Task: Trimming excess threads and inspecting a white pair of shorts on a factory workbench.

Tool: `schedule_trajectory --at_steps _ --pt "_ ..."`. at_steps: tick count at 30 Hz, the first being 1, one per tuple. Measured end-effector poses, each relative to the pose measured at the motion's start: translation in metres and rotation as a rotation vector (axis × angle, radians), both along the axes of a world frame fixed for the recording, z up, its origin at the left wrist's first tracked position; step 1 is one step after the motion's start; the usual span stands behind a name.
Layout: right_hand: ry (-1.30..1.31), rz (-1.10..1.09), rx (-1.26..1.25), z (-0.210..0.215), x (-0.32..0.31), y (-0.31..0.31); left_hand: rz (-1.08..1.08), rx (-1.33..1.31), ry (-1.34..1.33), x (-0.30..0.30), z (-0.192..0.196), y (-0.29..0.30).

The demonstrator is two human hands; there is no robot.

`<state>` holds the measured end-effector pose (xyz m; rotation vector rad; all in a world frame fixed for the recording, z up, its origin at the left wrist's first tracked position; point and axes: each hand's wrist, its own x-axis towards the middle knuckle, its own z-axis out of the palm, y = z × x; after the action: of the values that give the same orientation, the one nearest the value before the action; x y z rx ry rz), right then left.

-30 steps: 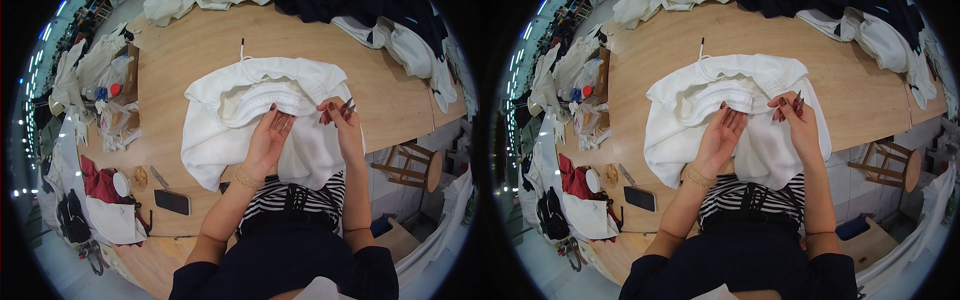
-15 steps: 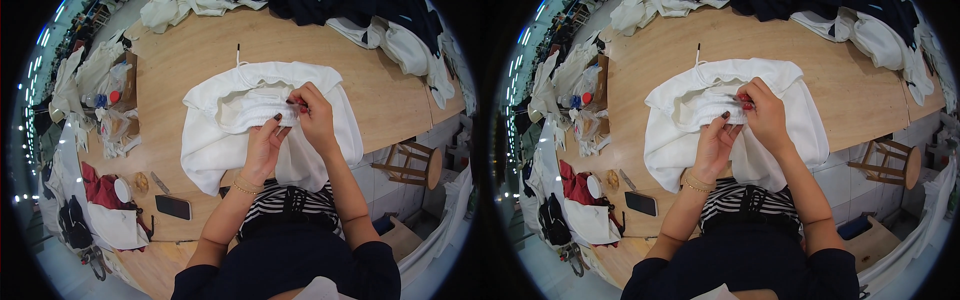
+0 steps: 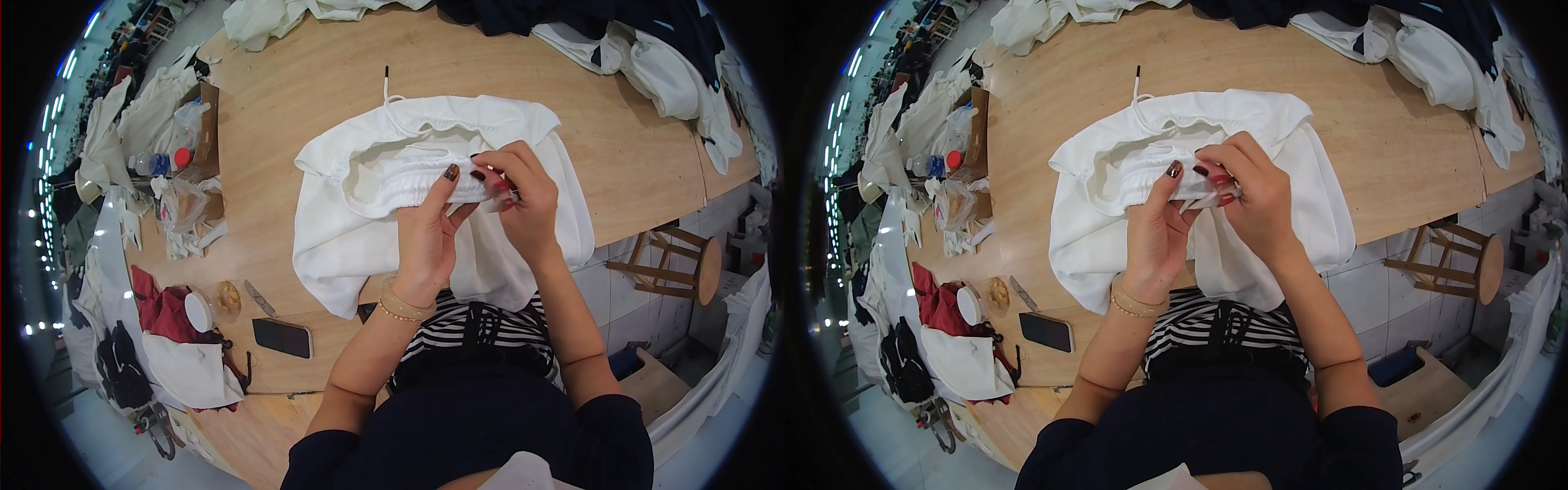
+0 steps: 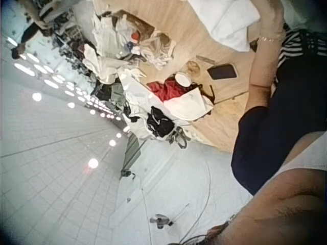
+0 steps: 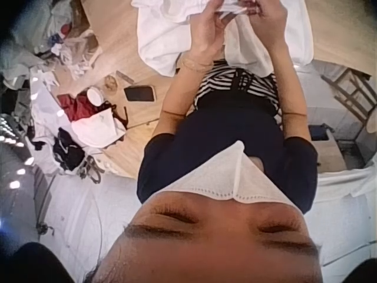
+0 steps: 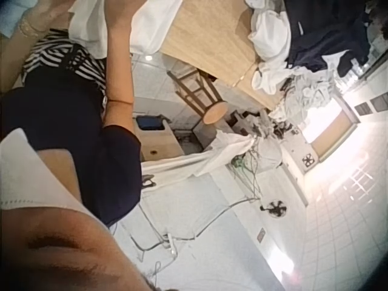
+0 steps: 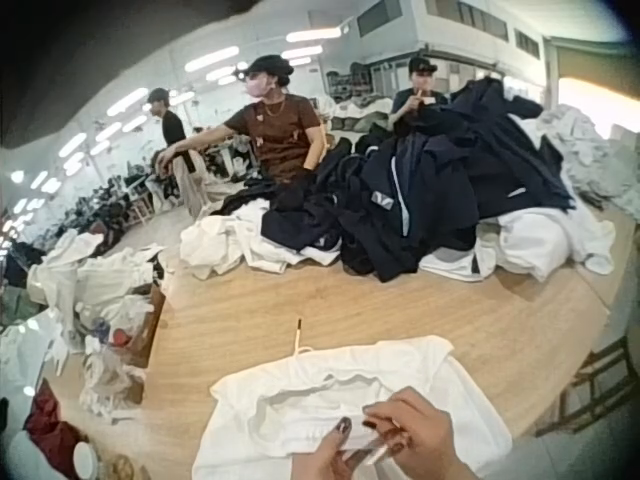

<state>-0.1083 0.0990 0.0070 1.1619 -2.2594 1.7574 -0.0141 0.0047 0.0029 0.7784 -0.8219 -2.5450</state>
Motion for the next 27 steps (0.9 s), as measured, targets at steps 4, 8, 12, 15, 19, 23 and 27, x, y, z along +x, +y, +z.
schedule_trajectory --at_steps 4,8,12,15,19,23,27 --pt "0.045 0.027 0.041 -0.009 -0.008 -0.004 0.022 -0.063 -0.08 0.0 -0.003 0.004" --pt "-0.56 0.146 -0.142 -0.012 -0.013 0.001 0.013 -0.023 -0.069 0.001 0.002 0.004" --pt "-0.813 0.085 -0.186 -0.005 -0.016 0.011 0.031 -0.021 -0.057 0.0 0.009 0.002" --pt "-0.48 0.065 -0.155 -0.002 -0.01 0.009 0.025 -0.026 -0.062 0.001 0.012 0.001" --pt "-0.457 0.085 -0.069 0.013 0.002 0.003 0.039 -0.015 -0.032 0.002 0.012 0.001" --pt "-0.539 0.023 -0.075 0.007 -0.007 0.004 0.062 -0.058 -0.03 0.002 0.012 0.003" --pt "-0.503 0.026 -0.049 0.016 -0.016 0.012 0.068 -0.139 -0.057 0.003 0.013 0.004"
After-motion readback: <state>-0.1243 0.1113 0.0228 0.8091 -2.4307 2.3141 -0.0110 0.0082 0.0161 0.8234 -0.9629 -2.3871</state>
